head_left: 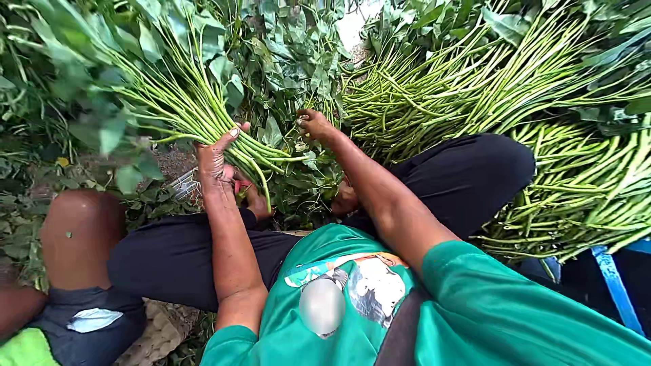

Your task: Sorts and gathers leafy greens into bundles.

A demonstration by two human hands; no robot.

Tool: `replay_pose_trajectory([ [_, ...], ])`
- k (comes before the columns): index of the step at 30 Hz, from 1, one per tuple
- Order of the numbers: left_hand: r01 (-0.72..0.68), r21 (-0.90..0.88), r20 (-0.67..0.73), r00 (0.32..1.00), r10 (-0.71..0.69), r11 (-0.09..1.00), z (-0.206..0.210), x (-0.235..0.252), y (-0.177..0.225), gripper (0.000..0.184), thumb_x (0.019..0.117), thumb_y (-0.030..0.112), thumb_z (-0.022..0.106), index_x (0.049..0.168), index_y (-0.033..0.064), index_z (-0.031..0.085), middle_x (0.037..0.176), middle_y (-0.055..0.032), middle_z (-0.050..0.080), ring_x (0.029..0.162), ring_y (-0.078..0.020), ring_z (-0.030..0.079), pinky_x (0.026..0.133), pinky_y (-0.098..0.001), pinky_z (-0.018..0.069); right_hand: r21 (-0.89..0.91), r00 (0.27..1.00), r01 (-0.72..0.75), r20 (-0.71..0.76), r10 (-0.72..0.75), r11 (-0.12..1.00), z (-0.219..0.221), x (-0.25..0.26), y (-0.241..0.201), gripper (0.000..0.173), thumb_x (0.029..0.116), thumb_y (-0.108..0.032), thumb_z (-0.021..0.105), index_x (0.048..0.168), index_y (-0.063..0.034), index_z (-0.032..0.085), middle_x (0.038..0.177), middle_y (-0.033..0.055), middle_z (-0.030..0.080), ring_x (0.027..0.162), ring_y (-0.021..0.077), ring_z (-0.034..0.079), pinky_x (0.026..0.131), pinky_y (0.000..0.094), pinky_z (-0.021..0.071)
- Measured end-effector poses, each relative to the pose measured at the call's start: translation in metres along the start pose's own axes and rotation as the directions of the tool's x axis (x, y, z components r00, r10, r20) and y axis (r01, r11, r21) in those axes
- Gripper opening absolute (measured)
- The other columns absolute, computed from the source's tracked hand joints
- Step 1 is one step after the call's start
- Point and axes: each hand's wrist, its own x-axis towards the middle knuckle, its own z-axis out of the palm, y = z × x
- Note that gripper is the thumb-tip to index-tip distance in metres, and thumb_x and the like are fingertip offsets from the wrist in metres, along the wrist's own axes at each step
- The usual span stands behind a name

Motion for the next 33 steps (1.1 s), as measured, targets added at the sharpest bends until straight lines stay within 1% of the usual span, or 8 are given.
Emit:
replay_pose_trajectory([
  [5,0.112,-0.094,-0.008,0.994,-0.113,0.989,-0.004,-0.016,-0.012,0.032,0.0989,0.014,0.065,0.13,0.0135,0.06,0.12,-0.0086,0.071,0.107,-0.0206,0.071,0.09,-0.0367,0.0613,-0.308,0.998,0.002,-0.057,-0.021,0.951,0.025,0.044,0.038,0.055,0.1016,-0.033,0.065,0.151,-0.011,0.052,0.152,0.0308,0.045,0.134,0.049,0.051,0.108,0.0671,0.0438],
  [11,0.127,-0.144,0.035,0.992,-0.123,0.981,-0.004,0.007,-0.013,0.036,0.0959,-0.003,0.055,0.13,0.007,0.058,0.142,-0.0119,0.062,0.101,-0.0198,0.073,0.084,-0.0329,0.0614,-0.662,0.996,-0.066,-0.086,0.011,0.747,0.022,0.043,0.022,0.048,0.1035,-0.038,0.058,0.145,-0.0144,0.059,0.151,0.0286,0.048,0.128,0.0524,0.055,0.099,0.0731,0.044],
  [16,0.16,0.038,-0.081,0.984,-0.157,0.986,-0.006,0.009,-0.026,0.036,0.0941,-0.002,0.063,0.128,0.0078,0.058,0.117,-0.0126,0.074,0.098,-0.0228,0.074,0.085,-0.0365,0.0619,-0.386,0.98,-0.052,-0.195,-0.027,0.921,0.011,0.017,0.015,0.036,0.1009,-0.02,0.064,0.133,-0.0023,0.064,0.136,0.0247,0.062,0.125,0.043,0.061,0.104,0.0642,0.0474],
  [21,0.234,0.164,-0.182,0.962,-0.204,0.958,0.004,0.02,-0.044,0.038,0.0896,-0.01,0.065,0.124,0.0001,0.054,0.098,-0.0127,0.075,0.085,-0.0222,0.075,0.079,-0.036,0.063,0.173,0.962,0.184,-0.234,-0.142,0.967,0.037,-0.037,0.014,0.047,0.0978,0.002,0.062,0.14,0.0061,0.043,0.119,0.0267,0.068,0.087,0.0309,0.075,0.077,0.0443,0.0641],
  [23,0.26,0.162,-0.231,0.948,-0.22,0.952,0.005,0.025,-0.048,0.041,0.0868,-0.012,0.068,0.124,-0.0029,0.054,0.095,-0.0138,0.076,0.082,-0.0228,0.075,0.077,-0.0362,0.0637,0.32,0.985,-0.092,-0.111,0.134,0.943,0.039,-0.104,-0.065,0.054,0.1038,0.005,0.051,0.154,-0.0035,0.034,0.127,0.0184,0.068,0.095,0.0225,0.073,0.087,0.0353,0.0588],
  [25,0.292,0.172,-0.268,0.933,-0.24,0.941,0.005,0.027,-0.05,0.044,0.085,-0.012,0.071,0.124,-0.0041,0.053,0.095,-0.0136,0.075,0.08,-0.0214,0.075,0.075,-0.0349,0.0637,0.379,0.985,-0.153,-0.017,0.172,0.913,0.043,-0.141,-0.095,0.05,0.1064,0.004,0.044,0.155,-0.0067,0.035,0.124,0.013,0.069,0.09,0.0146,0.071,0.085,0.028,0.0572],
  [29,0.327,0.222,-0.292,0.921,-0.258,0.919,0.004,0.027,-0.056,0.049,0.0833,-0.005,0.079,0.126,-0.0049,0.055,0.097,-0.0146,0.074,0.081,-0.0212,0.074,0.076,-0.0357,0.0633,0.352,0.994,0.049,0.074,-0.081,0.935,0.054,-0.14,-0.068,0.041,0.1068,0.002,0.043,0.148,-0.0023,0.044,0.111,0.0134,0.072,0.076,0.0119,0.067,0.074,0.0264,0.0564],
  [33,0.307,0.306,-0.29,0.932,-0.219,0.901,0.003,0.023,-0.069,0.066,0.0771,-0.004,0.085,0.135,-0.001,0.054,0.12,-0.0156,0.068,0.105,-0.0208,0.069,0.093,-0.0389,0.0589,0.297,0.985,0.066,0.13,-0.109,0.952,0.055,-0.142,-0.061,0.039,0.104,0.007,0.045,0.142,-0.0007,0.049,0.104,0.0147,0.07,0.073,0.014,0.065,0.07,0.0268,0.0557],
])
